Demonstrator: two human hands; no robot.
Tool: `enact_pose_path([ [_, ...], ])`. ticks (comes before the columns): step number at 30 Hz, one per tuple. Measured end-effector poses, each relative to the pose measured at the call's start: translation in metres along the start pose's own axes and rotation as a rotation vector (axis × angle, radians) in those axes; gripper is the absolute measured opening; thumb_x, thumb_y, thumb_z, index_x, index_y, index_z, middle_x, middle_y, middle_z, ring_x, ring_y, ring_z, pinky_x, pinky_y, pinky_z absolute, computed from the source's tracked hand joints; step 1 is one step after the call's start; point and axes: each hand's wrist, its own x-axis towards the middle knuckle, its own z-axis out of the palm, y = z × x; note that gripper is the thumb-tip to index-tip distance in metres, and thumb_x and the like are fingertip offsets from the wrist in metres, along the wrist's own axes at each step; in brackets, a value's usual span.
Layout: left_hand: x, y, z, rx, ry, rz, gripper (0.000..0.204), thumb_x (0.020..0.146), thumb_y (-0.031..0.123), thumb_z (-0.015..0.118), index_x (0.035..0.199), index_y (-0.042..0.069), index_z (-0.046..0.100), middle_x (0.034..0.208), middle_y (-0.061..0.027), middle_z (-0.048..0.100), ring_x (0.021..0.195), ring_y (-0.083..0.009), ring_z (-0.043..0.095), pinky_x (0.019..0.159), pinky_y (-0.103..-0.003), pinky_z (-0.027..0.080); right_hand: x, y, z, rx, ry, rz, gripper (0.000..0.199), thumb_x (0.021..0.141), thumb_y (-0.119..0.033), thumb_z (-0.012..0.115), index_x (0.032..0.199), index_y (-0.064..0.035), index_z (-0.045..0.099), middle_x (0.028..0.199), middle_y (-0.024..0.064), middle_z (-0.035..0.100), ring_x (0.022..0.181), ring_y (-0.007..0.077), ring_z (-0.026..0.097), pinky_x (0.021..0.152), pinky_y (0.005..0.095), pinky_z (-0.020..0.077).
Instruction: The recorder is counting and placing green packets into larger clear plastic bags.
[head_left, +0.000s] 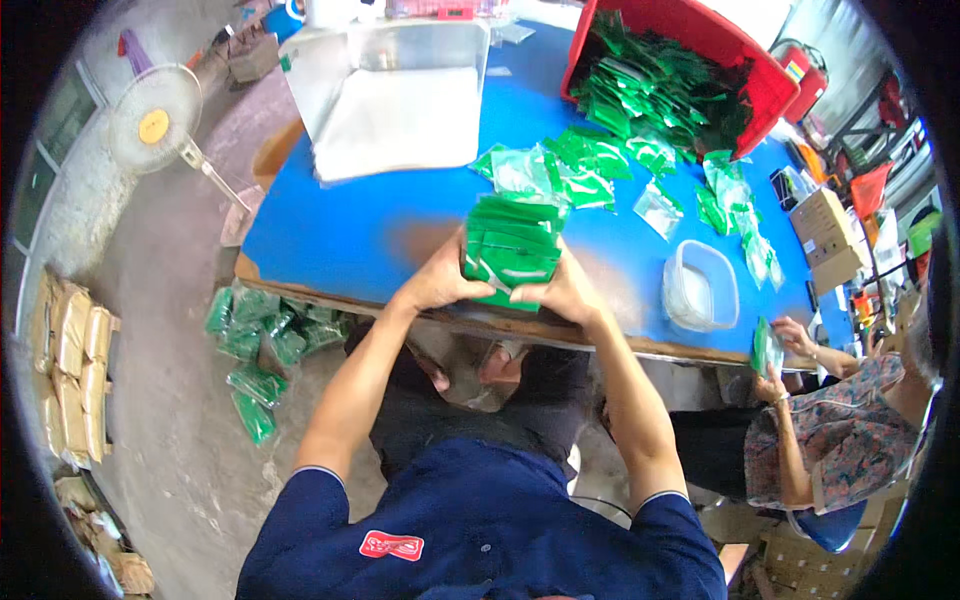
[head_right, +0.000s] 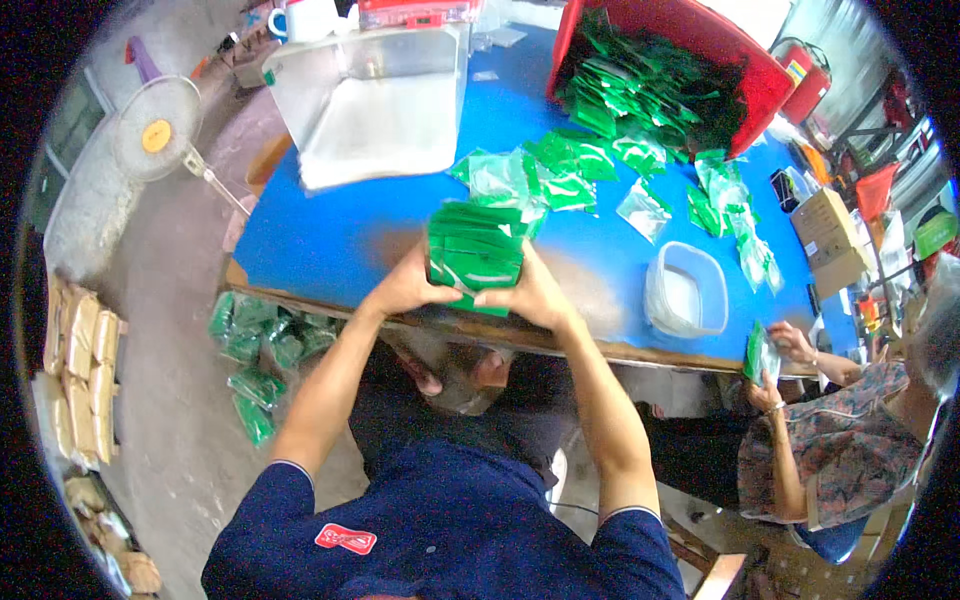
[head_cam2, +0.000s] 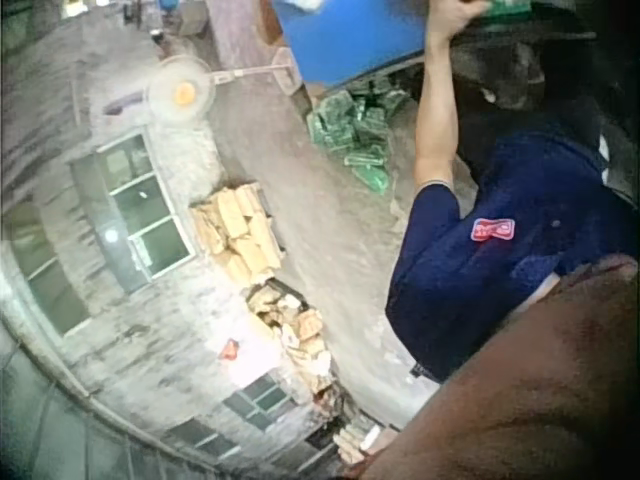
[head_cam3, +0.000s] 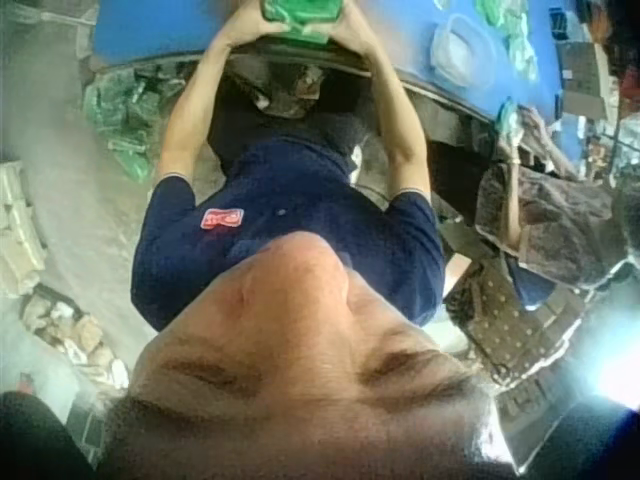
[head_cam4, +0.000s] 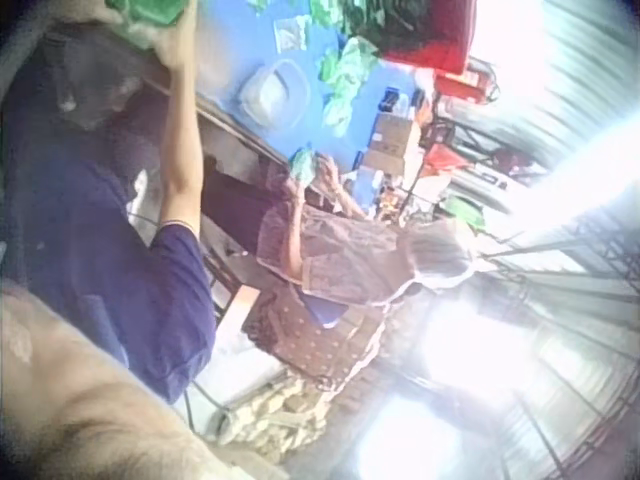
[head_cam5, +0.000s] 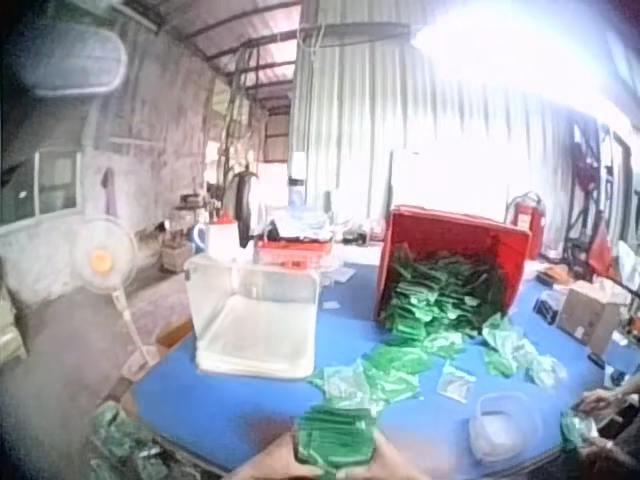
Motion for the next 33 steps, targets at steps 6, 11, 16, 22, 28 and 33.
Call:
enact_pose_path([
  [6,0.006,0.004,0.001,-0.094,0.069,-0.03,0.116,0.068,0.003,0.086,0.157,0.006,0.012,0.146,-0.0104,0.041,0.138,-0.0227,0.037,0.115,-0.038,0.031,0.008,0.004,0.022,0.084,0.148,0.029,0.106,0.065,-0.011,0.091,0.148,-0.0019,0.027,0.134,0.0169,0.054,0.126,0.0244,0.052,0.108,0.0389,0.0423],
  [11,0.0,-0.006,0.01,-0.183,0.162,-0.032,0.128,0.065,0.004,0.091,0.16,0.012,0.006,0.152,-0.0095,0.035,0.142,-0.0233,0.033,0.118,-0.041,0.027,0.003,0.013,0.025,-0.208,0.148,-0.072,0.099,0.067,-0.017,0.09,0.144,-0.0041,0.03,0.133,0.0217,0.055,0.126,0.0343,0.055,0.104,0.0418,0.0452],
  [16,-0.01,0.013,-0.005,-0.195,0.095,-0.018,0.131,0.065,0.0,0.089,0.159,0.011,-0.001,0.153,-0.0109,0.033,0.141,-0.0235,0.035,0.116,-0.039,0.033,0.013,0.003,0.032,0.015,0.121,-0.09,0.096,0.066,-0.016,0.09,0.141,-0.0035,0.032,0.13,0.0244,0.058,0.123,0.0374,0.058,0.102,0.0439,0.0463],
  [22,-0.011,0.003,0.003,-0.029,0.138,-0.102,0.114,0.066,0.007,0.092,0.154,0.007,0.018,0.145,-0.0095,0.041,0.135,-0.0208,0.04,0.114,-0.038,0.034,-0.001,-0.002,0.021,-0.266,0.08,0.038,0.104,0.061,-0.026,0.093,0.141,-0.0038,0.03,0.128,0.0261,0.057,0.123,0.0418,0.056,0.101,0.0469,0.0466],
  [28,-0.012,-0.014,-0.004,-0.012,0.027,-0.1,0.098,0.069,0.01,0.091,0.146,0.004,0.031,0.137,-0.0084,0.048,0.128,-0.0184,0.046,0.109,-0.037,0.039,-0.005,0.006,0.025,-0.366,0.09,-0.018,0.094,0.065,-0.026,0.09,0.134,-0.0038,0.032,0.123,0.0291,0.058,0.119,0.0468,0.056,0.096,0.0502,0.0481],
  [33,-0.019,0.016,0.006,-0.045,0.056,-0.09,0.09,0.069,0.01,0.091,0.142,0.002,0.039,0.13,-0.0081,0.055,0.122,-0.0187,0.053,0.106,-0.037,0.043,-0.01,-0.003,0.034,-0.299,0.103,0.071,0.089,0.069,-0.023,0.087,0.136,-0.0036,0.03,0.12,0.0308,0.06,0.113,0.048,0.058,0.092,0.0509,0.0493],
])
